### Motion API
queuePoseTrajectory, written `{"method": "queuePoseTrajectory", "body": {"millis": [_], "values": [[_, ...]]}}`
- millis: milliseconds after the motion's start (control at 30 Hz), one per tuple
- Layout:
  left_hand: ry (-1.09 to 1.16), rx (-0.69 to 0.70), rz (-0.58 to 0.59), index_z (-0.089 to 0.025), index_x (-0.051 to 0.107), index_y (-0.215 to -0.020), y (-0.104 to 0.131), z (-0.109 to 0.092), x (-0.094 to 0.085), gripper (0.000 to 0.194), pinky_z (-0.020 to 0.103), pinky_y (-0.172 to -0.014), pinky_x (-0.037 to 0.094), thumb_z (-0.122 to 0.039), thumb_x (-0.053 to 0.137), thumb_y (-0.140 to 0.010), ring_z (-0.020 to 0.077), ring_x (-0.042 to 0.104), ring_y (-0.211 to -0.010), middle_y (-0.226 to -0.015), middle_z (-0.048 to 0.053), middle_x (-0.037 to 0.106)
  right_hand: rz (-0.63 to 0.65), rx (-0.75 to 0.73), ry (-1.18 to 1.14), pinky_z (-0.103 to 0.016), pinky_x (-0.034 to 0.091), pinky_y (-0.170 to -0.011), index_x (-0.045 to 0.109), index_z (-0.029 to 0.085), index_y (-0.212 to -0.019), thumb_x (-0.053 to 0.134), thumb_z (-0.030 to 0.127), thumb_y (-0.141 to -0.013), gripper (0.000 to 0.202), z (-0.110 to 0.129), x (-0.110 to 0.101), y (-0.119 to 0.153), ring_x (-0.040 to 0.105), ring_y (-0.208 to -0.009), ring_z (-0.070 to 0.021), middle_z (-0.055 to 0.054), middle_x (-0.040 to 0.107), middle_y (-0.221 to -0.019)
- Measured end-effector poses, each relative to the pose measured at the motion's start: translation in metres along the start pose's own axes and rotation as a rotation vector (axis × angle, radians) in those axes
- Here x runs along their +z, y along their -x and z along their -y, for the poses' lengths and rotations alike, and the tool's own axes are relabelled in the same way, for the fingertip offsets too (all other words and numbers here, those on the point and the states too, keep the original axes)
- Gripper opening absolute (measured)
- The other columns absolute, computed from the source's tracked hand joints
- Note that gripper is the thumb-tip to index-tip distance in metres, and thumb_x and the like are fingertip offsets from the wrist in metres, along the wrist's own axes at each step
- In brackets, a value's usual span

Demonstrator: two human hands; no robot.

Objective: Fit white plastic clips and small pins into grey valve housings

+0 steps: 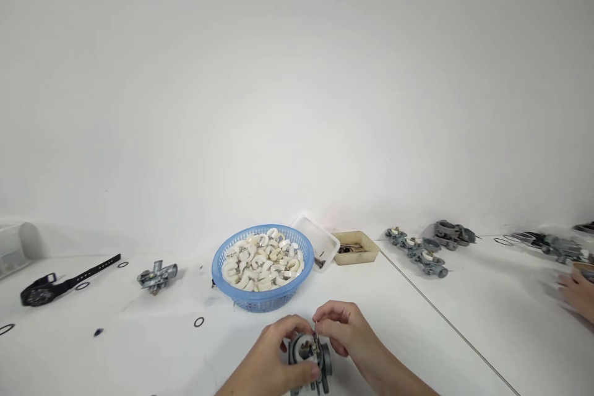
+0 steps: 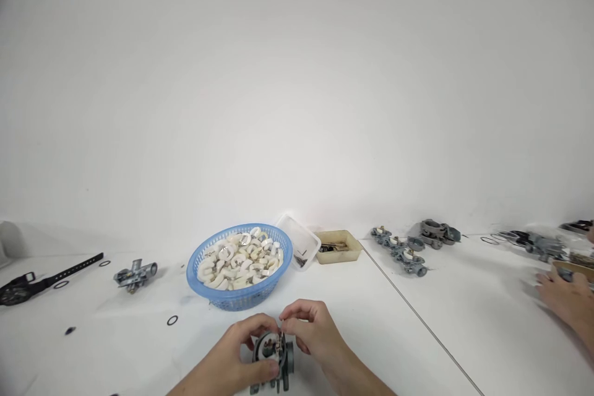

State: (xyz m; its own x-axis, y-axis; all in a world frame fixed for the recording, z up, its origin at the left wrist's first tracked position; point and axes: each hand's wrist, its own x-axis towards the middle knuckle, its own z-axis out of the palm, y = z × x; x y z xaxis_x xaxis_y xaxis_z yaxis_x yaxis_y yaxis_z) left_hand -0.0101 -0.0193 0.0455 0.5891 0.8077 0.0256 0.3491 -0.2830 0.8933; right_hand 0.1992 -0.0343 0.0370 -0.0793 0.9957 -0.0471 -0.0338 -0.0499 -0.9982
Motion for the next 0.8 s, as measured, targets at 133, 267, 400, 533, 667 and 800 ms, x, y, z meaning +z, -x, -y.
{"method": "queuePoseTrajectory", "body": {"millis": [133,267,400,533,667,800], "values": [[0.137,0.060,0.024,-0.019,0.067,-0.107,-0.0040,0.0017,0.0037,0.039,0.031,-0.079,0.038,-0.039,0.080,-0.076,0.0194,0.053,-0.088,-0.097,0.002,0.064,-0.002,0.022,-0.021,-0.025,0.016,-0.048,0.073,0.016,-0.080,0.072,0.026,-0.067,0.017,0.0018,0.0018,0.0015,0.030,-0.044,-0.0045,0.006,0.056,-0.060],[0.197,0.060,0.041,-0.018,0.065,-0.103,-0.0041,0.0013,0.0064,0.037,0.029,-0.074,0.038,-0.038,0.080,-0.076,0.0159,0.050,-0.079,-0.088,-0.001,0.061,-0.022,0.036,-0.004,-0.025,0.016,-0.048,0.073,0.017,-0.078,0.070,0.027,-0.065,0.017,0.0019,0.0031,0.0012,0.029,-0.044,-0.0042,0.005,0.058,-0.062],[0.190,0.050,0.018,-0.019,0.067,-0.104,-0.0025,0.0012,0.0062,0.036,0.028,-0.074,0.039,-0.033,0.081,-0.075,0.0160,0.050,-0.081,-0.090,-0.001,0.061,-0.053,0.040,0.025,-0.025,0.016,-0.048,0.073,0.017,-0.080,0.070,0.028,-0.066,0.017,-0.0009,0.0013,-0.0010,0.028,-0.046,-0.0047,0.006,0.054,-0.060],[0.202,0.034,0.014,-0.020,0.066,-0.105,-0.0022,0.0031,0.0061,0.038,0.028,-0.075,0.040,-0.036,0.082,-0.074,0.0163,0.051,-0.082,-0.090,-0.001,0.061,0.004,0.048,0.006,-0.026,0.013,-0.048,0.070,0.019,-0.087,0.068,0.025,-0.066,0.022,-0.0002,-0.0004,-0.0010,0.024,-0.046,-0.0040,0.006,0.057,-0.066],[0.197,0.041,0.017,-0.019,0.066,-0.105,-0.0029,0.0047,0.0070,0.040,0.028,-0.075,0.040,-0.037,0.083,-0.073,0.0161,0.050,-0.081,-0.088,-0.001,0.061,-0.001,0.047,0.004,-0.026,0.012,-0.047,0.065,0.019,-0.079,0.068,0.027,-0.065,0.017,0.0008,-0.0006,-0.0014,0.023,-0.044,-0.0038,0.009,0.049,-0.060],[0.210,0.059,0.020,-0.019,0.066,-0.105,-0.0031,0.0046,0.0080,0.040,0.028,-0.076,0.039,-0.039,0.083,-0.074,0.0154,0.049,-0.081,-0.090,-0.002,0.060,0.007,0.068,0.012,-0.026,0.013,-0.047,0.066,0.019,-0.079,0.067,0.028,-0.065,0.017,-0.0008,-0.0011,-0.0024,0.024,-0.043,-0.0038,0.008,0.053,-0.062]]}}
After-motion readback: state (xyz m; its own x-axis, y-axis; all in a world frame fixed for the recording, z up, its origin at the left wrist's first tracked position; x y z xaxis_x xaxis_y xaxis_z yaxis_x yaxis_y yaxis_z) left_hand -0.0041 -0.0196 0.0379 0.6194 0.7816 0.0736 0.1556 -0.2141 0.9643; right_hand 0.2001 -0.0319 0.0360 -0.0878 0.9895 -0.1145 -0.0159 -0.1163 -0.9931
